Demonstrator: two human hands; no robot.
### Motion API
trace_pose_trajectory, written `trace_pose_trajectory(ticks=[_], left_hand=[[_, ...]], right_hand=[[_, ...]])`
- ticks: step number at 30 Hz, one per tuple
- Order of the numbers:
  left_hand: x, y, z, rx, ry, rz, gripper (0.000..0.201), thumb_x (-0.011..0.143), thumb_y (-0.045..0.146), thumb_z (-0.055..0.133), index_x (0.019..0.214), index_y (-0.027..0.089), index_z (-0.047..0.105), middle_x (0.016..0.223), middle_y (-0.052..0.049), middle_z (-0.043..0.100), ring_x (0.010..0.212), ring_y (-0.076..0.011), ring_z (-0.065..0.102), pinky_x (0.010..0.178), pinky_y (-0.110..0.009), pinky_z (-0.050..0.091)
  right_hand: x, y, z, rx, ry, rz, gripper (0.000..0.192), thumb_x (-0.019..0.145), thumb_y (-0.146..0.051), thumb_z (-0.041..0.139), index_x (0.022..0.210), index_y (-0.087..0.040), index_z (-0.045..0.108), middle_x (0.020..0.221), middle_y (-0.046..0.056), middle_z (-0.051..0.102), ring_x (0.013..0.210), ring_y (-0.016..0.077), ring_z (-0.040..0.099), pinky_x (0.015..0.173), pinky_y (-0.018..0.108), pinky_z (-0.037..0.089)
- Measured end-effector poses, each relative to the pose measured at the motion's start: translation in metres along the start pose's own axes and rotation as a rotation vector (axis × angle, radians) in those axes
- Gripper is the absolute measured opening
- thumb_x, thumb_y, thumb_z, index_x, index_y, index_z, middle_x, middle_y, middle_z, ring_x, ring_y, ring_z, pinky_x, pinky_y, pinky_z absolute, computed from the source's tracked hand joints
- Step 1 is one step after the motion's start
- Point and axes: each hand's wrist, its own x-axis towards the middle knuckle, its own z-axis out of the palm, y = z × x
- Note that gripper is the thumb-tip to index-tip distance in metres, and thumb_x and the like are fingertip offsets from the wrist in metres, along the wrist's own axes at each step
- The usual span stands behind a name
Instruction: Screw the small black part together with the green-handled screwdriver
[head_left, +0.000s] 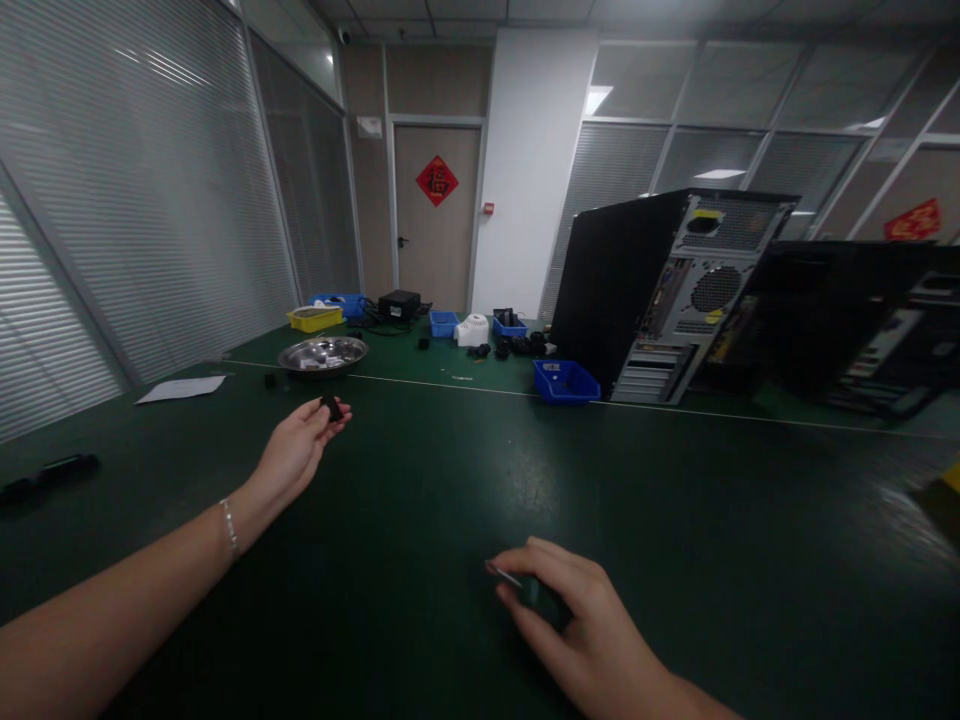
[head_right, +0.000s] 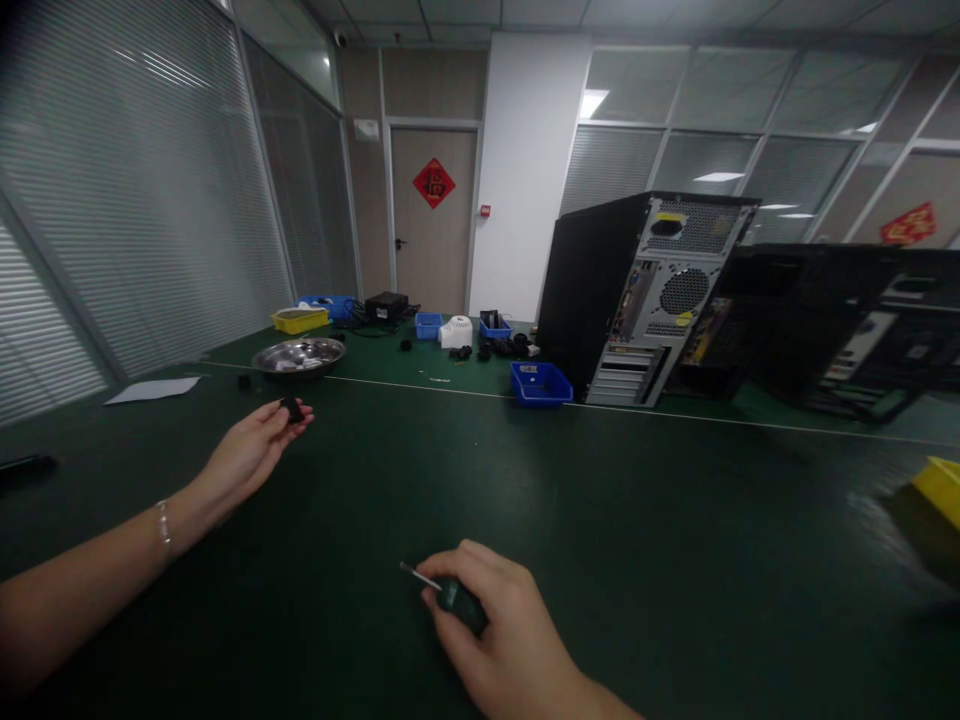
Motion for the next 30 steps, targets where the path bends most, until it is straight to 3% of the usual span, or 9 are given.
trace_pose_trajectory(ticks=[5, 9, 12, 14, 18, 23, 30], left_hand=[[-0.026, 0.005, 0.016, 0.102, -0.188, -0.055, 0.022, 0.089, 0.002, 0.051, 0.096, 0.012, 0.069, 0.092, -0.007, 0.070, 0.085, -0.0160, 0.064, 0.079, -0.025, 0.050], [-0.066, 0.000, 0.034, 0.262, -0.480, -0.149, 0.024, 0.087, 0.020, 0.062, 0.108, 0.013, 0.070, 0.080, -0.004, 0.070, 0.074, -0.0181, 0.061, 0.071, -0.030, 0.047], [-0.097, -0.004, 0.045, 0.538, -0.844, -0.142, 0.029, 0.092, 0.028, 0.054, 0.116, 0.018, 0.066, 0.084, -0.001, 0.068, 0.073, -0.0151, 0.057, 0.071, -0.028, 0.044], [-0.113, -0.006, 0.050, 0.524, -0.926, -0.190, 0.030, 0.092, 0.030, 0.052, 0.118, 0.018, 0.062, 0.086, -0.002, 0.067, 0.071, -0.0146, 0.056, 0.068, -0.028, 0.044], [-0.127, -0.006, 0.054, 0.428, -1.000, -0.245, 0.023, 0.090, 0.033, 0.056, 0.106, 0.019, 0.062, 0.086, -0.001, 0.066, 0.068, -0.0132, 0.055, 0.064, -0.026, 0.042], [-0.126, -0.004, 0.054, 0.439, -0.933, -0.216, 0.023, 0.088, 0.035, 0.058, 0.099, 0.018, 0.070, 0.073, 0.002, 0.060, 0.065, -0.0131, 0.052, 0.063, -0.025, 0.040], [-0.125, -0.002, 0.054, 0.347, -0.931, -0.240, 0.027, 0.079, 0.025, 0.070, 0.105, 0.021, 0.071, 0.098, -0.003, 0.064, 0.083, -0.0167, 0.058, 0.075, -0.030, 0.045]], right_hand=[[0.001, -0.003, -0.001, 0.017, -0.026, 0.017, 0.019, 0.090, -0.015, 0.057, 0.104, -0.024, 0.066, 0.093, 0.003, 0.070, 0.084, 0.0182, 0.066, 0.072, 0.025, 0.051], [0.003, -0.003, -0.001, 0.010, -0.038, 0.067, 0.021, 0.088, -0.020, 0.062, 0.108, -0.024, 0.064, 0.098, 0.003, 0.069, 0.089, 0.0193, 0.065, 0.079, 0.028, 0.051], [0.003, -0.005, -0.002, -0.003, 0.000, 0.074, 0.033, 0.087, -0.021, 0.062, 0.120, -0.024, 0.058, 0.102, 0.005, 0.068, 0.091, 0.0209, 0.064, 0.079, 0.029, 0.052], [0.002, -0.007, -0.003, 0.014, 0.009, 0.041, 0.038, 0.088, -0.018, 0.059, 0.125, -0.024, 0.054, 0.104, 0.006, 0.066, 0.090, 0.0207, 0.064, 0.077, 0.029, 0.052], [0.002, -0.010, -0.006, 0.085, -0.058, -0.060, 0.035, 0.091, -0.014, 0.053, 0.124, -0.026, 0.057, 0.100, 0.005, 0.065, 0.087, 0.0184, 0.063, 0.076, 0.028, 0.051], [0.004, -0.006, -0.005, 0.093, -0.076, -0.024, 0.033, 0.091, -0.013, 0.054, 0.122, -0.023, 0.062, 0.096, 0.006, 0.062, 0.083, 0.0178, 0.062, 0.072, 0.029, 0.051], [0.004, -0.002, -0.003, 0.069, -0.034, -0.006, 0.034, 0.091, -0.014, 0.055, 0.123, -0.023, 0.063, 0.093, 0.006, 0.061, 0.081, 0.0172, 0.062, 0.070, 0.028, 0.050]])
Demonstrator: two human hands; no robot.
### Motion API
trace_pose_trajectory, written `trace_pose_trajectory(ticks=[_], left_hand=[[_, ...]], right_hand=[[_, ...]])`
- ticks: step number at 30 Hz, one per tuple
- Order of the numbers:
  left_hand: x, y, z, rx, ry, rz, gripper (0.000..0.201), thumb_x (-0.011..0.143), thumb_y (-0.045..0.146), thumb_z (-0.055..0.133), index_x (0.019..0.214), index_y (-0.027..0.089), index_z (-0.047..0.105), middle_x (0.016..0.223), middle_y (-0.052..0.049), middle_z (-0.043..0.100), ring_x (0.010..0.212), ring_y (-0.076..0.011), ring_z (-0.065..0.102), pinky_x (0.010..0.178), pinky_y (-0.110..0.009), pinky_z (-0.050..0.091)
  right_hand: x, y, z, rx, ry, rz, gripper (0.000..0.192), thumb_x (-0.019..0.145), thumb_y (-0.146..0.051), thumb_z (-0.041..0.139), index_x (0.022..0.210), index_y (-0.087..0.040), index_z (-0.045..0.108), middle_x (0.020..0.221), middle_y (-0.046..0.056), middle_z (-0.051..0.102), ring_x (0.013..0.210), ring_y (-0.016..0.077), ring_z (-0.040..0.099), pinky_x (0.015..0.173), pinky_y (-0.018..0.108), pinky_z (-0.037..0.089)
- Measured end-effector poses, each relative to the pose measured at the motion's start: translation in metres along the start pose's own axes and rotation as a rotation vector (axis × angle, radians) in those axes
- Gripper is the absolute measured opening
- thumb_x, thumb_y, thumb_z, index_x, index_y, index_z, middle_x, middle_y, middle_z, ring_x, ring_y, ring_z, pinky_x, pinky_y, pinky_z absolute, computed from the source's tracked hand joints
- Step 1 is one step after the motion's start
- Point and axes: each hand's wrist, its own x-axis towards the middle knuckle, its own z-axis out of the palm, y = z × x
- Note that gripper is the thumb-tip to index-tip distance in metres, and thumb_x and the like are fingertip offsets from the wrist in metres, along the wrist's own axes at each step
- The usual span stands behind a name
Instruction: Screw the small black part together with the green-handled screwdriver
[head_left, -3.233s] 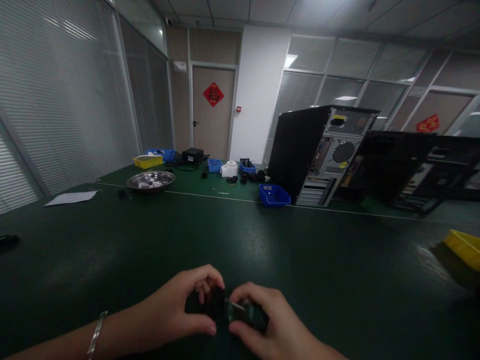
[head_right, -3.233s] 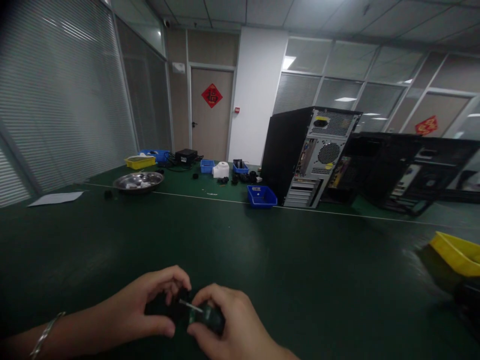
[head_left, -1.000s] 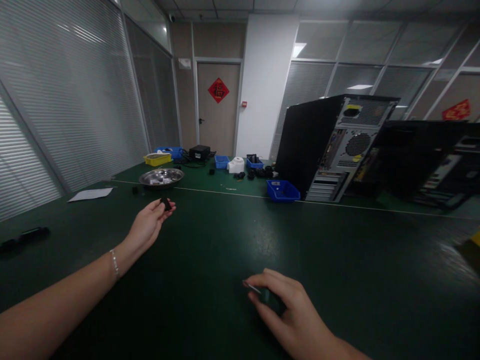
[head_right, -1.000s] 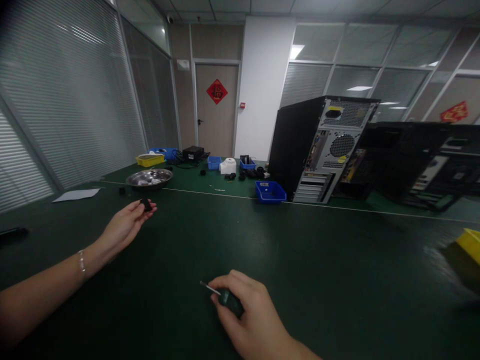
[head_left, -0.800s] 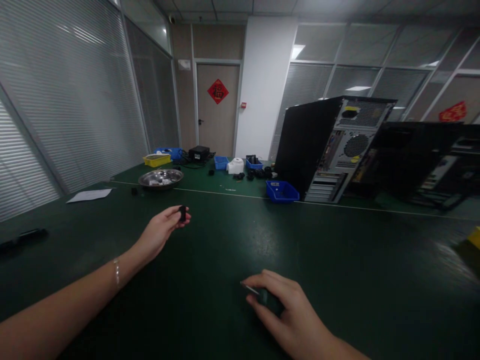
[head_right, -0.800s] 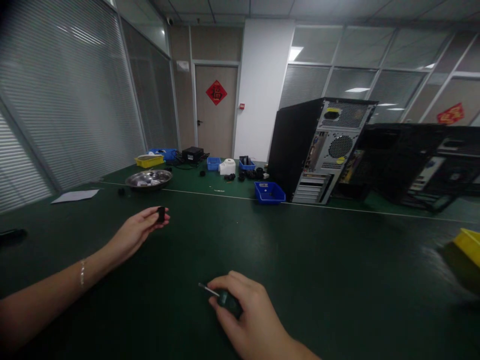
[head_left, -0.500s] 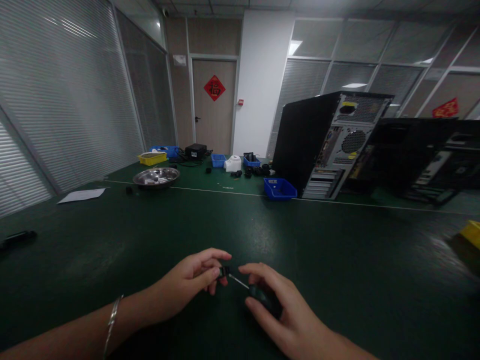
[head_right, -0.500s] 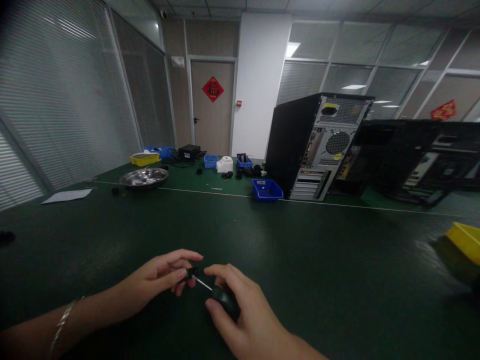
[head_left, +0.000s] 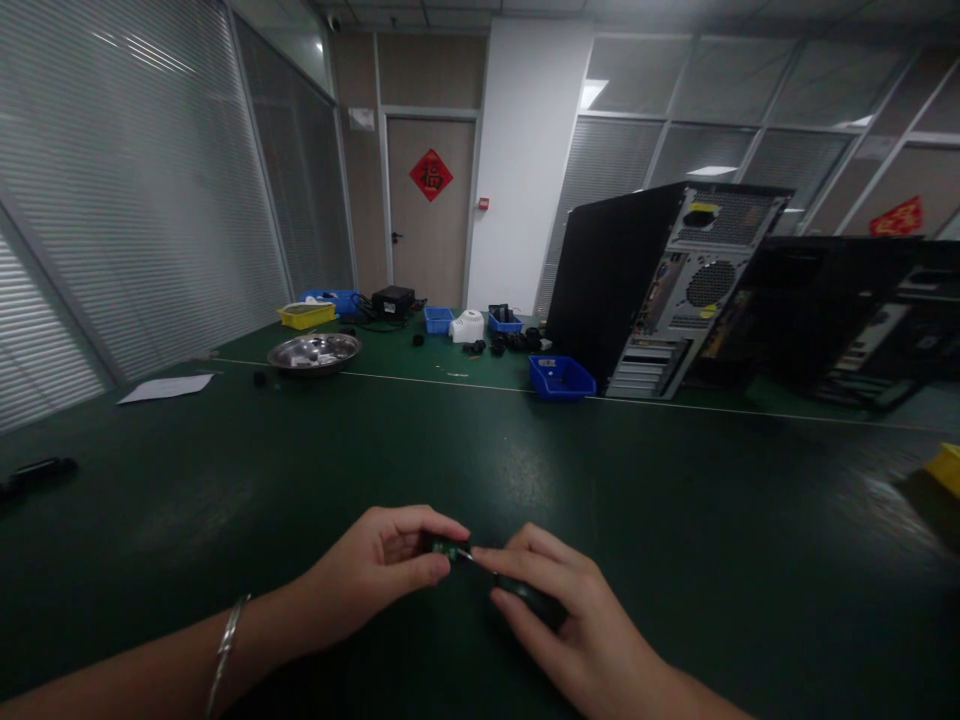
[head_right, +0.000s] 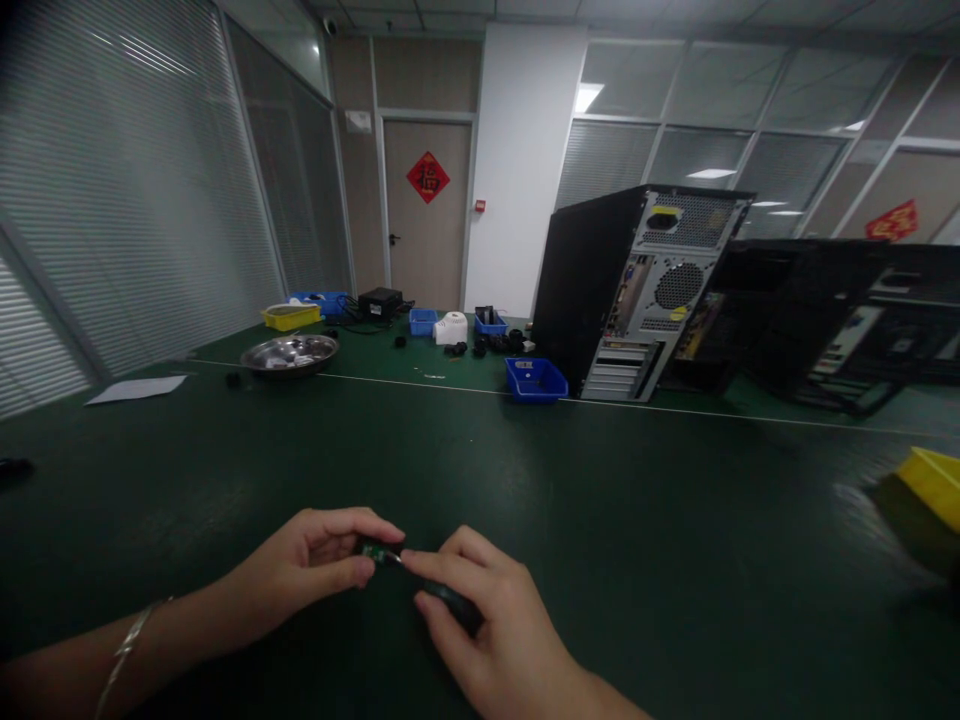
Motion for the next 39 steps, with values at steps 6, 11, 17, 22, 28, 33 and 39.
trace_pose_trajectory(ticks=[6, 11, 17, 22, 28, 33, 39], left_hand=[[-0.002, -0.001, 0.000, 0.149, 0.015, 0.046, 0.025, 0.083, 0.028, 0.066, 0.106, 0.022, 0.072, 0.092, -0.003, 0.063, 0.074, -0.0151, 0.058, 0.069, -0.028, 0.047], [-0.001, -0.004, -0.001, 0.068, -0.010, 0.016, 0.022, 0.082, 0.030, 0.067, 0.101, 0.022, 0.074, 0.082, -0.001, 0.066, 0.065, -0.0125, 0.057, 0.064, -0.025, 0.045], [0.001, -0.007, -0.003, -0.022, -0.034, -0.012, 0.023, 0.081, 0.032, 0.069, 0.101, 0.021, 0.074, 0.072, 0.000, 0.067, 0.064, -0.0130, 0.058, 0.064, -0.025, 0.043], [0.001, -0.008, -0.003, -0.025, -0.041, -0.006, 0.023, 0.083, 0.032, 0.067, 0.102, 0.021, 0.074, 0.073, -0.001, 0.067, 0.065, -0.0131, 0.058, 0.064, -0.025, 0.043], [0.000, -0.003, 0.000, 0.051, 0.022, 0.039, 0.021, 0.082, 0.029, 0.068, 0.100, 0.021, 0.075, 0.081, 0.000, 0.064, 0.067, -0.0125, 0.057, 0.065, -0.025, 0.044], [0.000, -0.005, -0.002, 0.014, -0.031, 0.013, 0.021, 0.082, 0.029, 0.068, 0.101, 0.021, 0.074, 0.084, -0.001, 0.065, 0.068, -0.0125, 0.057, 0.066, -0.025, 0.044], [0.000, -0.011, -0.003, -0.087, -0.086, -0.018, 0.023, 0.084, 0.031, 0.068, 0.102, 0.018, 0.072, 0.079, -0.001, 0.067, 0.069, -0.0129, 0.059, 0.068, -0.027, 0.044]], right_hand=[[0.001, -0.001, 0.000, 0.002, 0.017, 0.000, 0.034, 0.091, -0.013, 0.055, 0.122, -0.023, 0.064, 0.091, 0.006, 0.061, 0.080, 0.0175, 0.062, 0.071, 0.029, 0.050], [0.001, -0.001, 0.000, 0.038, 0.015, -0.014, 0.033, 0.090, -0.013, 0.056, 0.121, -0.021, 0.065, 0.090, 0.006, 0.061, 0.079, 0.0181, 0.062, 0.069, 0.030, 0.050], [0.001, -0.003, 0.001, 0.091, 0.026, -0.015, 0.031, 0.089, -0.013, 0.057, 0.118, -0.020, 0.067, 0.088, 0.007, 0.061, 0.078, 0.0183, 0.061, 0.067, 0.030, 0.048], [-0.001, -0.003, 0.001, 0.099, 0.027, -0.024, 0.032, 0.091, -0.014, 0.056, 0.120, -0.020, 0.066, 0.089, 0.006, 0.060, 0.079, 0.0181, 0.061, 0.068, 0.030, 0.048], [0.000, -0.002, 0.000, 0.065, 0.006, 0.001, 0.033, 0.091, -0.012, 0.055, 0.121, -0.021, 0.065, 0.090, 0.006, 0.060, 0.080, 0.0175, 0.060, 0.070, 0.029, 0.048], [0.002, -0.003, 0.000, 0.099, -0.022, 0.008, 0.032, 0.090, -0.013, 0.057, 0.119, -0.021, 0.067, 0.089, 0.006, 0.061, 0.079, 0.0179, 0.060, 0.069, 0.030, 0.047], [0.001, -0.001, 0.000, 0.161, -0.003, -0.011, 0.031, 0.089, -0.013, 0.059, 0.118, -0.022, 0.068, 0.089, 0.006, 0.062, 0.079, 0.0183, 0.061, 0.069, 0.030, 0.047]])
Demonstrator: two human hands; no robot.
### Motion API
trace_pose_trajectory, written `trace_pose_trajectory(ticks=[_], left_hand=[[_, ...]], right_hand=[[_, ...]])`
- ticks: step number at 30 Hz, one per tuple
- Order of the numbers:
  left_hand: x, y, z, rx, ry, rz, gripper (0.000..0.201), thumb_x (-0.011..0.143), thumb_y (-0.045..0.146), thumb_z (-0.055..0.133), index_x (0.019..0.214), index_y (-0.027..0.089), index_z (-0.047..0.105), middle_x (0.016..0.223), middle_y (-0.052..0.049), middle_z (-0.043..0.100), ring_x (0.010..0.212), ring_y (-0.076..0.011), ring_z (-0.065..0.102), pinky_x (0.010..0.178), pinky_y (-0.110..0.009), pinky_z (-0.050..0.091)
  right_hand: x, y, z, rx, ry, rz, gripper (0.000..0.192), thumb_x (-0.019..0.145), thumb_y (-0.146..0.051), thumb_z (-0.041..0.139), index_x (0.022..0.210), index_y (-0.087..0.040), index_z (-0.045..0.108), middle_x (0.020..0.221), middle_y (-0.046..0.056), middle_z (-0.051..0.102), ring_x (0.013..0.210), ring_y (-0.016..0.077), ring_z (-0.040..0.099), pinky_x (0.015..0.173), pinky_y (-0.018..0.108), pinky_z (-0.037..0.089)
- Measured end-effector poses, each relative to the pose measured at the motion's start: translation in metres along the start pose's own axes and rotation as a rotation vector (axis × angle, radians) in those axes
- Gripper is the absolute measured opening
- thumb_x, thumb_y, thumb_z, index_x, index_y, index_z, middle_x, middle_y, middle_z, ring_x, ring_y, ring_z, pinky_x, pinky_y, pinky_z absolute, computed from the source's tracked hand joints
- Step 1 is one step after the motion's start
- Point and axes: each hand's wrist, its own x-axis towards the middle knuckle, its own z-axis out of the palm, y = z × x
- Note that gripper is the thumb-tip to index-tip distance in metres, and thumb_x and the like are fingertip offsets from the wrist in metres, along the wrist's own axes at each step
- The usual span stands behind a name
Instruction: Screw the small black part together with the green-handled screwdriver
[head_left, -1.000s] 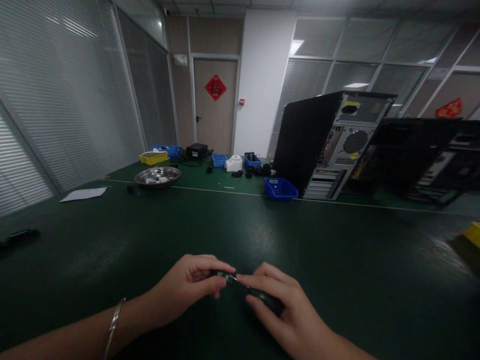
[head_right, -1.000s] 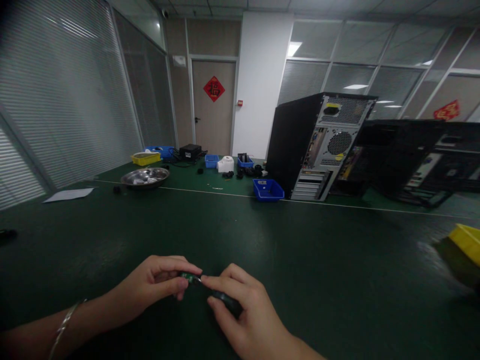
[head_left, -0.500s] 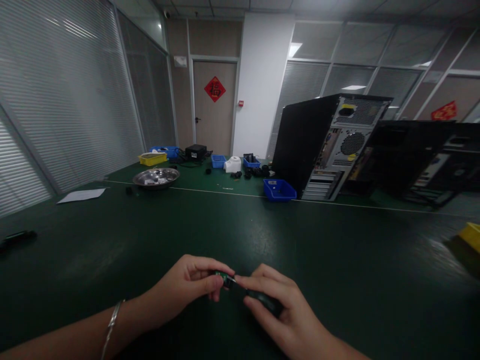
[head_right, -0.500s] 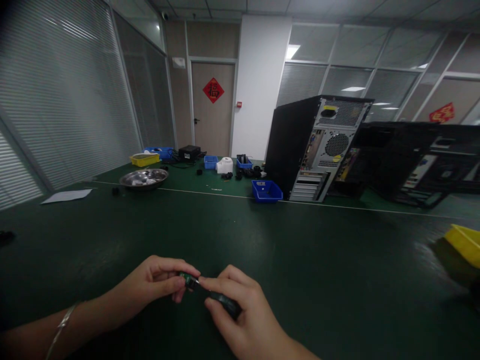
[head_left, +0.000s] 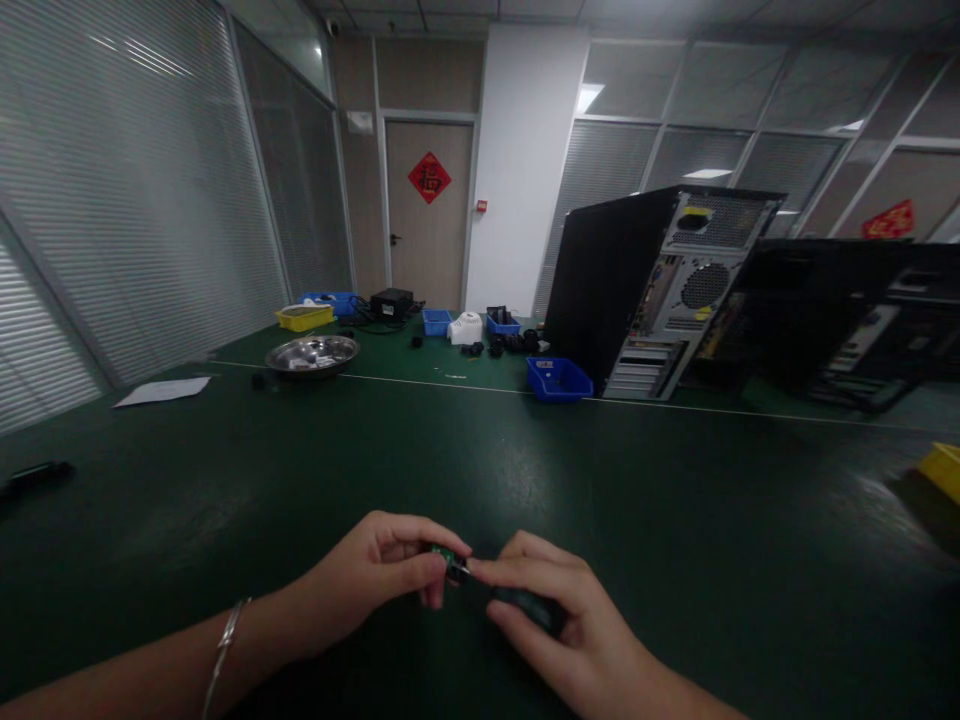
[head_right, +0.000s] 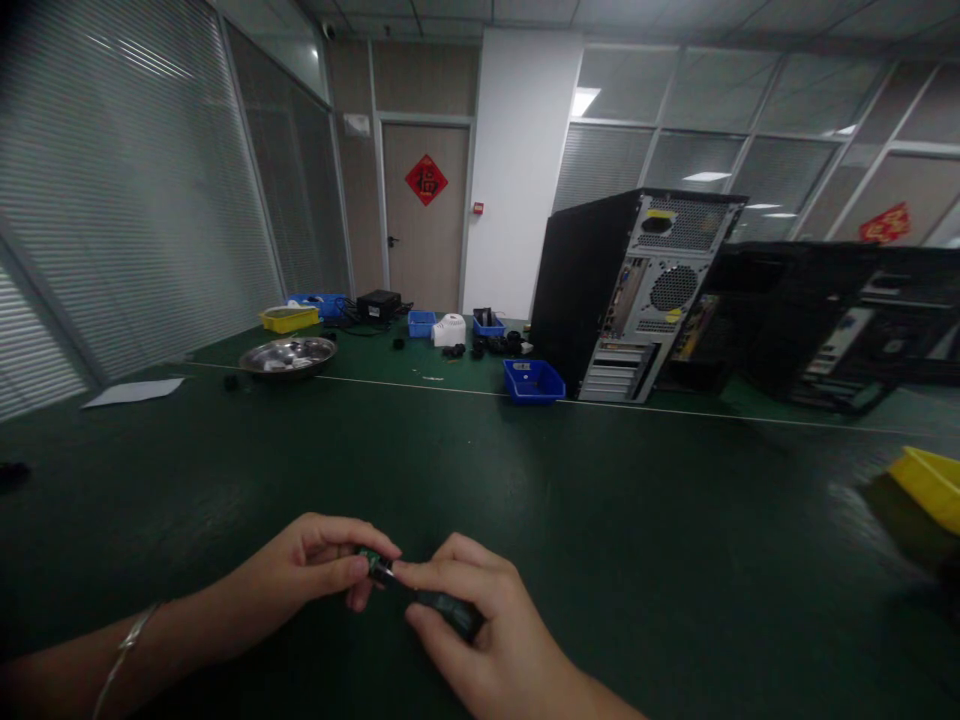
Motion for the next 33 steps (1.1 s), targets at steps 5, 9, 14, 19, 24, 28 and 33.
trace_pose_trajectory(ticks=[5, 9, 14, 19, 24, 28, 33], left_hand=[[0.005, -0.003, -0.001, -0.112, 0.029, 0.052, 0.022, 0.083, 0.026, 0.069, 0.103, 0.019, 0.062, 0.083, 0.000, 0.066, 0.072, -0.0136, 0.061, 0.070, -0.028, 0.044], [0.009, -0.005, -0.007, -0.112, 0.135, 0.067, 0.014, 0.081, 0.022, 0.072, 0.092, 0.018, 0.063, 0.080, 0.002, 0.064, 0.074, -0.0115, 0.058, 0.070, -0.024, 0.042], [0.006, -0.001, -0.005, -0.176, 0.164, 0.052, 0.019, 0.086, 0.023, 0.067, 0.104, 0.018, 0.064, 0.096, -0.003, 0.065, 0.097, -0.0177, 0.061, 0.089, -0.031, 0.042], [0.004, 0.004, 0.002, -0.325, 0.152, 0.008, 0.035, 0.085, 0.018, 0.066, 0.117, 0.022, 0.053, 0.100, -0.002, 0.061, 0.091, -0.0211, 0.065, 0.084, -0.040, 0.049], [0.003, 0.001, 0.000, -0.161, 0.126, 0.003, 0.020, 0.088, 0.019, 0.061, 0.108, 0.018, 0.059, 0.104, -0.006, 0.065, 0.093, -0.0193, 0.062, 0.079, -0.032, 0.047], [0.002, 0.001, 0.001, -0.098, 0.089, 0.026, 0.024, 0.091, 0.021, 0.058, 0.114, 0.020, 0.059, 0.108, -0.006, 0.066, 0.105, -0.0214, 0.059, 0.093, -0.037, 0.044], [0.004, 0.003, 0.007, -0.148, 0.059, 0.039, 0.023, 0.086, 0.029, 0.066, 0.104, 0.018, 0.059, 0.092, -0.005, 0.064, 0.085, -0.0210, 0.065, 0.071, -0.035, 0.053]], right_hand=[[-0.001, 0.001, 0.000, -0.009, 0.006, 0.000, 0.033, 0.090, -0.013, 0.058, 0.121, -0.023, 0.065, 0.091, 0.007, 0.062, 0.081, 0.0186, 0.061, 0.070, 0.031, 0.047], [-0.004, 0.001, 0.000, -0.028, 0.004, -0.003, 0.033, 0.091, -0.014, 0.057, 0.123, -0.024, 0.064, 0.092, 0.006, 0.062, 0.081, 0.0187, 0.061, 0.070, 0.031, 0.047], [-0.002, 0.002, 0.001, -0.043, 0.038, -0.005, 0.033, 0.091, -0.015, 0.057, 0.123, -0.023, 0.063, 0.093, 0.006, 0.062, 0.083, 0.0189, 0.061, 0.072, 0.030, 0.047], [-0.001, 0.002, 0.000, -0.048, 0.034, -0.001, 0.032, 0.092, -0.015, 0.056, 0.122, -0.022, 0.063, 0.091, 0.006, 0.062, 0.082, 0.0188, 0.061, 0.072, 0.030, 0.047], [-0.002, 0.001, 0.000, -0.038, 0.015, 0.001, 0.034, 0.092, -0.015, 0.056, 0.124, -0.024, 0.062, 0.094, 0.006, 0.062, 0.084, 0.0186, 0.061, 0.073, 0.030, 0.048], [-0.002, 0.000, 0.000, -0.047, 0.014, -0.003, 0.034, 0.092, -0.014, 0.056, 0.124, -0.025, 0.062, 0.094, 0.006, 0.062, 0.084, 0.0182, 0.061, 0.074, 0.030, 0.048], [-0.001, 0.002, -0.001, -0.053, 0.012, 0.006, 0.032, 0.092, -0.015, 0.056, 0.123, -0.024, 0.063, 0.093, 0.006, 0.062, 0.083, 0.0178, 0.061, 0.072, 0.029, 0.048]])
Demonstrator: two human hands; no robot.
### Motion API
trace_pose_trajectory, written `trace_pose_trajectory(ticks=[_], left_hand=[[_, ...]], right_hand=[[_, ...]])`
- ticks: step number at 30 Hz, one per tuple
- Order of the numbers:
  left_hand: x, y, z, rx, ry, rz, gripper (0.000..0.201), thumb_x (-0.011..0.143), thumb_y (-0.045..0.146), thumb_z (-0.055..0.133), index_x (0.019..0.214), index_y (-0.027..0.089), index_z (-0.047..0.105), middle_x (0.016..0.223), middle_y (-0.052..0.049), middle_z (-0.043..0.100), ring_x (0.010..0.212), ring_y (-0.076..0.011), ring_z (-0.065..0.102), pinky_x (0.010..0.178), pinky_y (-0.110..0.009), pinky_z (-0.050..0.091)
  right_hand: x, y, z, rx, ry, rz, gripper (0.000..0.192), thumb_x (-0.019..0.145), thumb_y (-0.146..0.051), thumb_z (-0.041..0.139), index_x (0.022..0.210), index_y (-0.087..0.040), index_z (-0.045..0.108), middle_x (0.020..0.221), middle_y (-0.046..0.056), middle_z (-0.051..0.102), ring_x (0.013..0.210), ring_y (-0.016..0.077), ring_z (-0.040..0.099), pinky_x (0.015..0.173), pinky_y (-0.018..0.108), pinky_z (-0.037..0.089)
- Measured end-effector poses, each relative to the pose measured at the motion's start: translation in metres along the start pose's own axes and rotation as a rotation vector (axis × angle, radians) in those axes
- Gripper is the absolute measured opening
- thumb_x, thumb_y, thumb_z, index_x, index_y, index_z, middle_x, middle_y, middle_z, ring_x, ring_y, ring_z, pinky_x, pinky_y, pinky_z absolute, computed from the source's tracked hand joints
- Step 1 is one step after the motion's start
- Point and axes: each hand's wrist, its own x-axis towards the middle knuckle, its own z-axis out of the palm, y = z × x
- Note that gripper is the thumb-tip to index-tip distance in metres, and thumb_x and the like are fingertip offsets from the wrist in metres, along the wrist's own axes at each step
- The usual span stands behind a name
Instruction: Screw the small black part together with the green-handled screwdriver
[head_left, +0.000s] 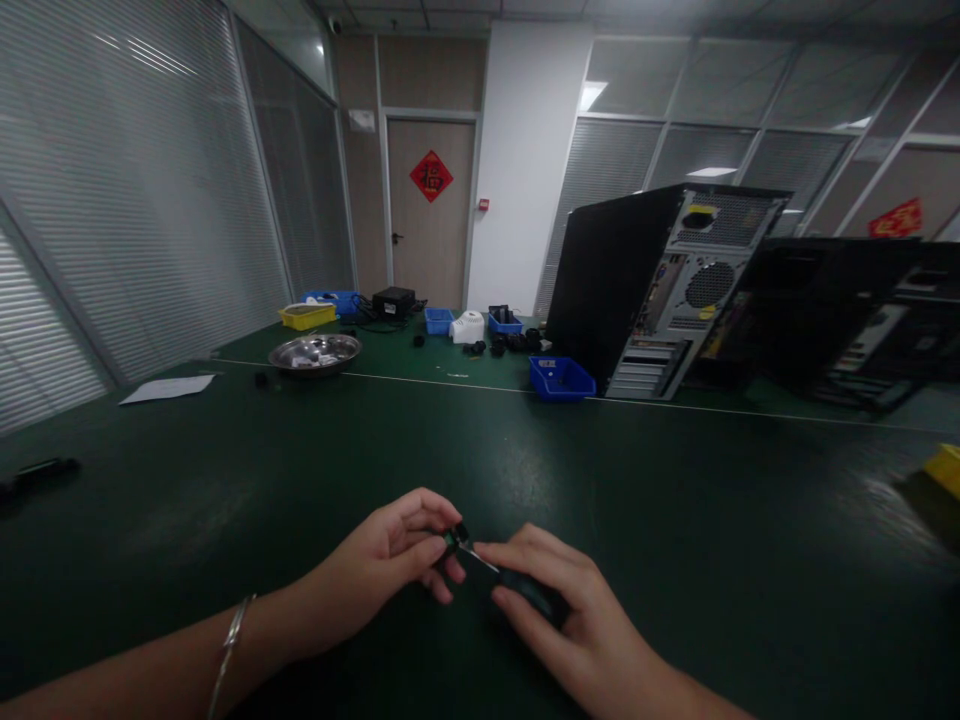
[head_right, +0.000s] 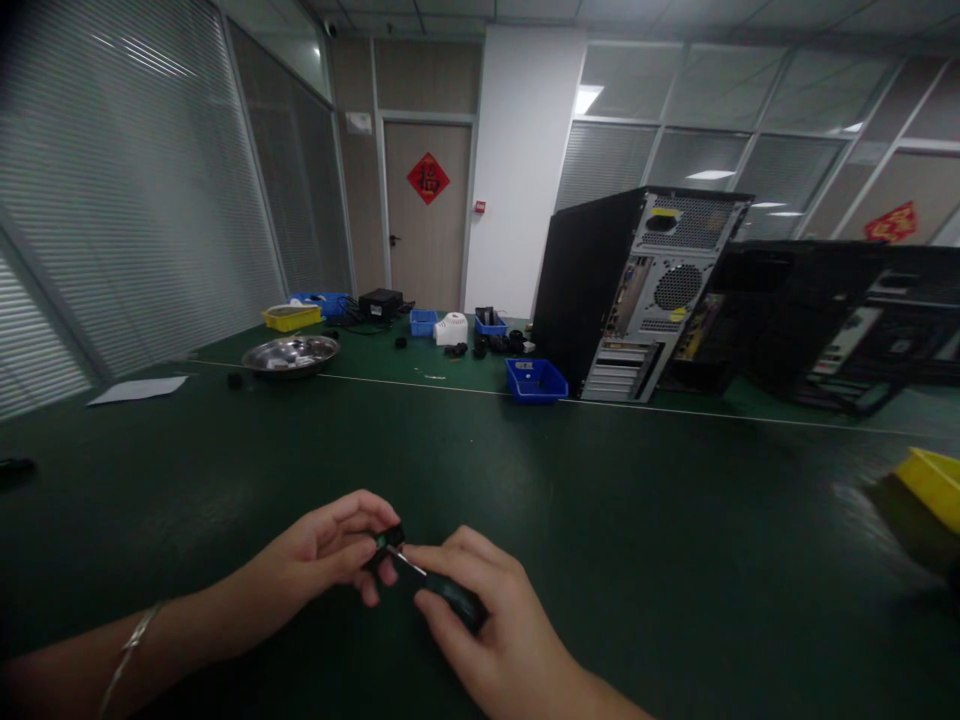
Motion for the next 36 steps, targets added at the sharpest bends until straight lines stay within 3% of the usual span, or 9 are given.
trace_pose_trajectory(ticks=[4, 11, 16, 25, 36], left_hand=[[0.000, 0.003, 0.000, 0.108, 0.012, 0.009, 0.023, 0.085, 0.033, 0.065, 0.099, 0.015, 0.065, 0.079, -0.003, 0.068, 0.072, -0.0161, 0.063, 0.068, -0.030, 0.050], [-0.002, 0.010, 0.002, 0.163, 0.091, -0.025, 0.026, 0.080, 0.036, 0.070, 0.097, 0.017, 0.073, 0.083, -0.003, 0.072, 0.077, -0.0180, 0.064, 0.078, -0.032, 0.049], [-0.001, 0.011, 0.002, 0.169, 0.168, -0.039, 0.027, 0.078, 0.037, 0.071, 0.096, 0.016, 0.074, 0.078, -0.004, 0.074, 0.073, -0.0184, 0.066, 0.075, -0.032, 0.050], [0.000, 0.009, 0.001, 0.188, 0.160, -0.038, 0.027, 0.079, 0.035, 0.071, 0.095, 0.014, 0.074, 0.075, -0.004, 0.074, 0.069, -0.0176, 0.067, 0.070, -0.030, 0.051], [-0.001, 0.013, 0.009, 0.176, 0.230, -0.060, 0.025, 0.076, 0.036, 0.072, 0.089, 0.015, 0.073, 0.077, -0.003, 0.074, 0.069, -0.0181, 0.069, 0.072, -0.032, 0.053]], right_hand=[[0.002, 0.002, 0.000, -0.023, 0.015, 0.002, 0.032, 0.093, -0.016, 0.055, 0.123, -0.023, 0.063, 0.093, 0.006, 0.062, 0.083, 0.0178, 0.061, 0.072, 0.029, 0.048], [0.001, 0.000, 0.000, -0.052, 0.018, 0.019, 0.033, 0.092, -0.015, 0.055, 0.124, -0.023, 0.063, 0.092, 0.006, 0.061, 0.081, 0.0177, 0.061, 0.070, 0.028, 0.048], [0.000, 0.001, 0.000, -0.056, 0.020, 0.013, 0.033, 0.093, -0.016, 0.055, 0.124, -0.023, 0.063, 0.091, 0.006, 0.061, 0.081, 0.0177, 0.061, 0.069, 0.028, 0.048], [0.001, -0.003, 0.002, -0.087, -0.008, 0.039, 0.032, 0.092, -0.016, 0.054, 0.123, -0.021, 0.064, 0.092, 0.007, 0.061, 0.081, 0.0184, 0.062, 0.070, 0.029, 0.050], [0.002, -0.004, 0.003, -0.112, 0.000, 0.061, 0.032, 0.091, -0.016, 0.054, 0.121, -0.021, 0.065, 0.092, 0.007, 0.061, 0.081, 0.0188, 0.062, 0.071, 0.030, 0.051]])
